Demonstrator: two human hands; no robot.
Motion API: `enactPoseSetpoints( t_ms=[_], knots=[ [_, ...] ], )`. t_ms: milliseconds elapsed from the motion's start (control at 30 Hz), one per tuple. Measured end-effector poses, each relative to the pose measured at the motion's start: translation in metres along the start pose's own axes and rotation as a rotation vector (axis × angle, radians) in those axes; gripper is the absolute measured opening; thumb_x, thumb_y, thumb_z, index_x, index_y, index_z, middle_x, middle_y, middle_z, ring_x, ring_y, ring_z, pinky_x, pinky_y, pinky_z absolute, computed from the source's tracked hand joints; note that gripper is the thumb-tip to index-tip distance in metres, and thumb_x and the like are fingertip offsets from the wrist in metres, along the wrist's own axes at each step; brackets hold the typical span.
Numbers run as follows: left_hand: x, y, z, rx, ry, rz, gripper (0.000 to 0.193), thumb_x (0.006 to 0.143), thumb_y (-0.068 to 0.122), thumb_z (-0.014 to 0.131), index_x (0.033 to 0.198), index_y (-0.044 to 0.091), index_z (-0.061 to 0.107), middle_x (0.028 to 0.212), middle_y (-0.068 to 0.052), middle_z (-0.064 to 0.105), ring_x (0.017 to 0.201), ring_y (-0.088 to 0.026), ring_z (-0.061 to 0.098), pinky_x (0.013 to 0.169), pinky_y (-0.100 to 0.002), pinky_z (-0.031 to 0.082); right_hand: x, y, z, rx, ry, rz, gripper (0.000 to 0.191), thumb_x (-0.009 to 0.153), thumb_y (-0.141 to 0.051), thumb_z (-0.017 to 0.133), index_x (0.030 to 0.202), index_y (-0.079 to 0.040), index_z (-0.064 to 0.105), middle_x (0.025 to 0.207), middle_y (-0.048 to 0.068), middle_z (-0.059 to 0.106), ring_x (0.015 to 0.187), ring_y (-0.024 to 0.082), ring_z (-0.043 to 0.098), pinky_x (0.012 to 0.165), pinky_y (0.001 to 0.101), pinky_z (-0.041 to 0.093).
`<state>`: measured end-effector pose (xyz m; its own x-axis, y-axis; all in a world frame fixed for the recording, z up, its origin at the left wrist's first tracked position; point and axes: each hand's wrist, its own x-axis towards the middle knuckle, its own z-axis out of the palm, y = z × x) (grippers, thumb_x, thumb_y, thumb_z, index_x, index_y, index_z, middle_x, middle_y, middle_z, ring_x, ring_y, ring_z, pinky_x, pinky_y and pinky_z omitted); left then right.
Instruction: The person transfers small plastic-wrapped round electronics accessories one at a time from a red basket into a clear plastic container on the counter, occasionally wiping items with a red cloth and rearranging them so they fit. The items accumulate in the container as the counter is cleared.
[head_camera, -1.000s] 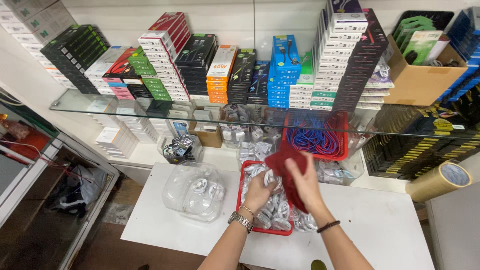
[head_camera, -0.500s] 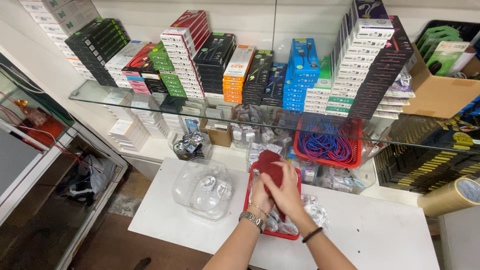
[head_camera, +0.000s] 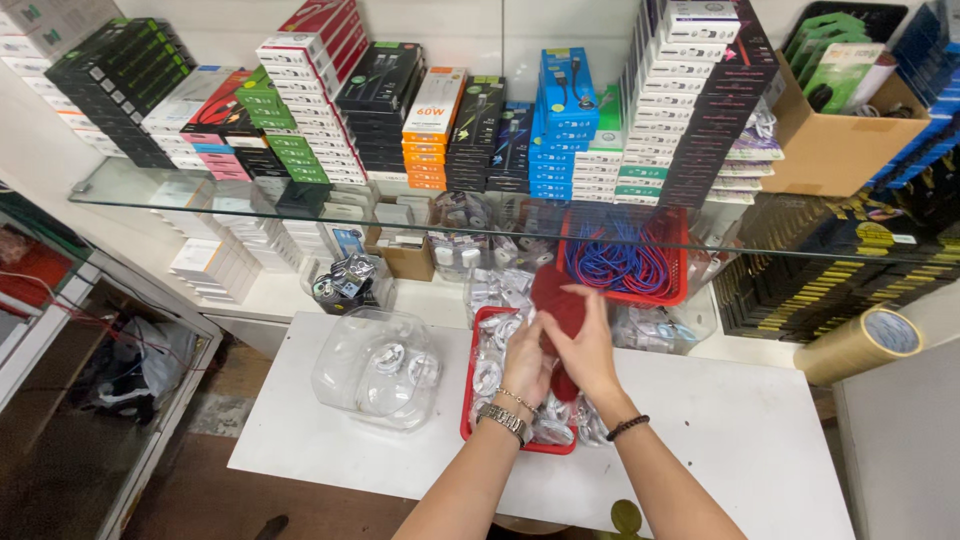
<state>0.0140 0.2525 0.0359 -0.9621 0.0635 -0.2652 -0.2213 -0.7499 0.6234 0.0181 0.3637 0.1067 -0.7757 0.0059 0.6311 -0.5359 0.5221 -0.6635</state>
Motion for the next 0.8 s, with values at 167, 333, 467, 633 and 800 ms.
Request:
enactPoseSetpoints(
  t_ms=[167, 333, 467, 633, 800],
  knots=[
    [-0.007, -0.011, 0.008, 0.196, -0.029, -0.102, 0.04, 0.1, 0.028, 0.06, 0.13, 0.001, 0.061, 0.119, -0.005, 0.071, 0.105, -0.013, 0.069, 0.094, -0.034, 0.055, -0.024, 0.066, -0.053, -0.031, 0.221, 0.539, 0.054, 0.086, -0.028, 0.078, 0.13, -0.007, 0.055, 0.125, 0.017, 0.062, 0.114, 0.03, 0.065, 0.099, 0.0409, 0.05],
    [-0.013, 0.002, -0.006, 0.521, -0.014, 0.162, 0.041, 0.099, 0.026, 0.066, 0.129, -0.002, 0.065, 0.111, -0.004, 0.073, 0.098, -0.009, 0.065, 0.084, -0.025, 0.051, -0.105, 0.135, -0.096, -0.459, 0.08, 0.685, 0.075, 0.087, -0.048, 0.076, 0.148, -0.013, 0.049, 0.151, 0.027, 0.04, 0.139, 0.049, 0.039, 0.117, 0.0537, 0.034],
    [-0.012, 0.032, -0.029, 0.647, 0.139, 0.183, 0.037, 0.097, 0.019, 0.069, 0.128, 0.0, 0.063, 0.106, -0.007, 0.071, 0.093, -0.01, 0.062, 0.077, -0.027, 0.049, -0.101, 0.143, -0.071, -0.866, -0.638, 0.945, 0.092, 0.08, -0.07, 0.073, 0.155, -0.032, 0.039, 0.167, 0.022, 0.005, 0.148, 0.055, 0.003, 0.111, 0.0734, 0.015],
    [-0.01, 0.086, -0.067, 0.638, 0.088, 0.35, 0.038, 0.093, 0.009, 0.067, 0.129, 0.001, 0.061, 0.105, -0.004, 0.072, 0.093, -0.009, 0.065, 0.08, -0.024, 0.052, -0.012, 0.081, 0.029, 0.176, -0.241, 0.455, 0.044, 0.097, -0.026, 0.07, 0.135, -0.004, 0.061, 0.119, 0.014, 0.074, 0.102, 0.02, 0.071, 0.089, 0.0317, 0.054],
    [-0.021, 0.145, -0.12, 0.612, 0.384, 0.392, 0.031, 0.09, 0.007, 0.073, 0.119, 0.0, 0.067, 0.098, -0.009, 0.076, 0.084, -0.014, 0.068, 0.073, -0.029, 0.054, 0.024, -0.017, 0.151, 0.438, -0.732, 0.437, 0.042, 0.089, -0.01, 0.07, 0.13, -0.01, 0.062, 0.098, 0.011, 0.071, 0.086, 0.016, 0.07, 0.076, 0.0328, 0.057]
  ],
)
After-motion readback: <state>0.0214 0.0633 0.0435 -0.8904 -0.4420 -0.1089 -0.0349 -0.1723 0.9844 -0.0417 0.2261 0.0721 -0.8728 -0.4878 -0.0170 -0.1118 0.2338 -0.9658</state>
